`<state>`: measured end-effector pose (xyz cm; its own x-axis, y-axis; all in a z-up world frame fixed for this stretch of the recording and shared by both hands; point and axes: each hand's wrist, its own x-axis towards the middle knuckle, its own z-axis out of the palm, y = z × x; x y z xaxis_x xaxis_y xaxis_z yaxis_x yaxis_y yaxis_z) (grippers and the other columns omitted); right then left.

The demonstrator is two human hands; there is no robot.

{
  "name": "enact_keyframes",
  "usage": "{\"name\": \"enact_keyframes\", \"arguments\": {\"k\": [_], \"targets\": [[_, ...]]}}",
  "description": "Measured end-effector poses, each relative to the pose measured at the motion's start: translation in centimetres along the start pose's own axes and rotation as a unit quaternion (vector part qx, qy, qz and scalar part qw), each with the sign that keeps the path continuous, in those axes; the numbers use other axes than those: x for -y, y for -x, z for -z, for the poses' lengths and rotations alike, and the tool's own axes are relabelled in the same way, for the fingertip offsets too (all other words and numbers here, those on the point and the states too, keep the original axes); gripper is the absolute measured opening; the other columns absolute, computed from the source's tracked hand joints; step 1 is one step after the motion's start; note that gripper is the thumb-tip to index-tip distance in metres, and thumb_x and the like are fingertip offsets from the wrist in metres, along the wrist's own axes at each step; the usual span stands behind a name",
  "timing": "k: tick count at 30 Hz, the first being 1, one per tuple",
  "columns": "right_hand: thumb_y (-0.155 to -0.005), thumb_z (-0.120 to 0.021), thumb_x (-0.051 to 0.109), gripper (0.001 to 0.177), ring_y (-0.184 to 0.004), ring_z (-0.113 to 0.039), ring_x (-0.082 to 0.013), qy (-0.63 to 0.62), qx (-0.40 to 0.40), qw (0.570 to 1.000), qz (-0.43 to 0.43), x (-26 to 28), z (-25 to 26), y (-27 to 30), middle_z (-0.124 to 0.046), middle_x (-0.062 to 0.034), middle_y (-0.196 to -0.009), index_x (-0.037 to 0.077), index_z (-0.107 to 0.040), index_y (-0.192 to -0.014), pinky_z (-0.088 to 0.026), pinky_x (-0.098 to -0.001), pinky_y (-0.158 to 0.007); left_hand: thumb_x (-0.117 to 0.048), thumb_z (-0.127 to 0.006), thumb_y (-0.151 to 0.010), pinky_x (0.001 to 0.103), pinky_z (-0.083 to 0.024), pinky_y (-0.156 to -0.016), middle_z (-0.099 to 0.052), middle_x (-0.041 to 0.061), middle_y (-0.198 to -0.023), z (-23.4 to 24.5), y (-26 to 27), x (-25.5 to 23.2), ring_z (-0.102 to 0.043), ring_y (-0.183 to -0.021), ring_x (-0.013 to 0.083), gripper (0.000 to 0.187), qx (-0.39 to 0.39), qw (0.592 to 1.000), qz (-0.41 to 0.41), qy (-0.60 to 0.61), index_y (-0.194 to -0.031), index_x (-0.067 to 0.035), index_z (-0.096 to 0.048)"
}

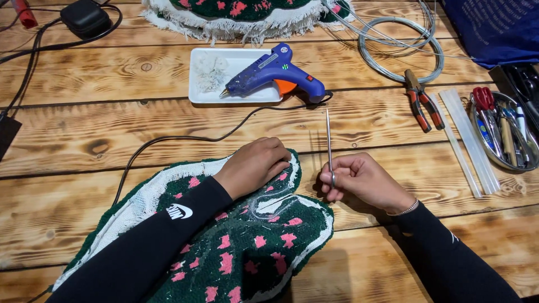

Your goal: The person trims and finishes the edges of a leaf-shaped decorative rug using scissors.

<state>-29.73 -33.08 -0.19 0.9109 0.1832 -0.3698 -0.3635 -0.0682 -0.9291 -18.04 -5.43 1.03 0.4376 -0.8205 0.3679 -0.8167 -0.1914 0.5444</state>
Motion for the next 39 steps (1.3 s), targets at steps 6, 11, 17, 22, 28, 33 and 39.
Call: {"name": "enact_keyframes", "arguments": {"k": [6,11,17,22,28,33,39], "targets": [[-0.098,-0.060,0.013,0.025,-0.084,-0.077,-0.0114,0.021,0.013,1.000,-0.014,0.4,-1.7,1.4,-0.074,-0.0083,-0.090,-0.006,-0.067,-0.113,-0.061,-0.0248,-0.077,-0.017,-0.063,-0.093,0.045,-0.050,-0.080,-0.062,0.010,-0.095,-0.2,-0.6,0.2,-0.064,-0.095,0.0321,0.011,0.043,0.994,-0.037,-0.090,-0.089,-0.006,-0.065],[-0.098,-0.058,0.014,0.028,-0.078,-0.074,-0.0091,0.056,-0.028,0.998,-0.012,1.6,-2.8,2.4,-0.076,-0.0057,-0.089,-0.006,-0.068,-0.115,-0.061,-0.0239,-0.072,-0.012,-0.060,-0.091,0.043,-0.051,-0.082,-0.060,0.012,-0.100,-0.9,-0.7,1.2,-0.064,-0.098,0.0317,0.011,0.045,0.989,-0.074,-0.119,-0.097,-0.003,-0.060],[-0.093,-0.068,0.022,0.026,-0.053,-0.050,-0.0084,0.288,-0.058,0.954,-0.058,5.1,-4.6,4.0,-0.053,0.0006,-0.059,-0.003,-0.075,-0.090,-0.042,-0.0285,-0.050,-0.015,-0.060,-0.096,0.044,-0.051,-0.083,-0.060,0.013,-0.102,-0.3,-0.9,1.2,-0.063,-0.099,0.0332,0.013,0.040,0.997,-0.039,-0.045,-0.100,-0.002,-0.061],[-0.086,-0.078,0.042,0.046,-0.048,-0.052,-0.0216,0.483,-0.052,0.868,-0.101,8.7,-6.7,5.0,-0.051,-0.0083,-0.051,-0.003,-0.069,-0.076,-0.044,-0.0391,-0.051,-0.020,-0.063,-0.097,0.043,-0.051,-0.080,-0.063,0.013,-0.100,0.9,-0.7,1.2,-0.064,-0.095,0.0341,0.018,0.048,0.999,-0.012,0.017,-0.101,-0.002,-0.065],[-0.081,-0.071,0.042,0.038,-0.056,-0.068,-0.0371,0.558,-0.030,0.829,-0.015,8.4,-7.0,6.1,-0.068,-0.0171,-0.065,0.007,-0.071,-0.097,-0.053,-0.0469,-0.058,-0.019,-0.063,-0.095,0.044,-0.052,-0.081,-0.064,0.011,-0.098,1.0,-0.3,1.0,-0.065,-0.095,0.0330,0.017,0.052,0.998,-0.030,-0.015,-0.094,-0.003,-0.068],[-0.083,-0.068,0.039,0.029,-0.070,-0.067,-0.0415,0.632,-0.025,0.774,-0.034,9.1,-7.9,6.5,-0.070,-0.0173,-0.073,0.013,-0.072,-0.096,-0.054,-0.0517,-0.066,-0.014,-0.060,-0.093,0.043,-0.052,-0.081,-0.061,0.013,-0.099,0.0,-0.5,1.4,-0.064,-0.097,0.0334,0.013,0.040,0.995,-0.050,-0.076,-0.092,-0.002,-0.062],[-0.084,-0.068,0.033,0.023,-0.066,-0.068,-0.0389,0.669,-0.033,0.743,-0.005,8.3,-8.2,6.0,-0.068,-0.0160,-0.071,0.010,-0.069,-0.088,-0.054,-0.0505,-0.063,-0.016,-0.061,-0.100,0.045,-0.051,-0.081,-0.060,0.015,-0.099,0.3,-0.6,1.2,-0.063,-0.094,0.0357,0.017,0.020,0.999,-0.015,-0.020,-0.097,0.000,-0.062]]}}
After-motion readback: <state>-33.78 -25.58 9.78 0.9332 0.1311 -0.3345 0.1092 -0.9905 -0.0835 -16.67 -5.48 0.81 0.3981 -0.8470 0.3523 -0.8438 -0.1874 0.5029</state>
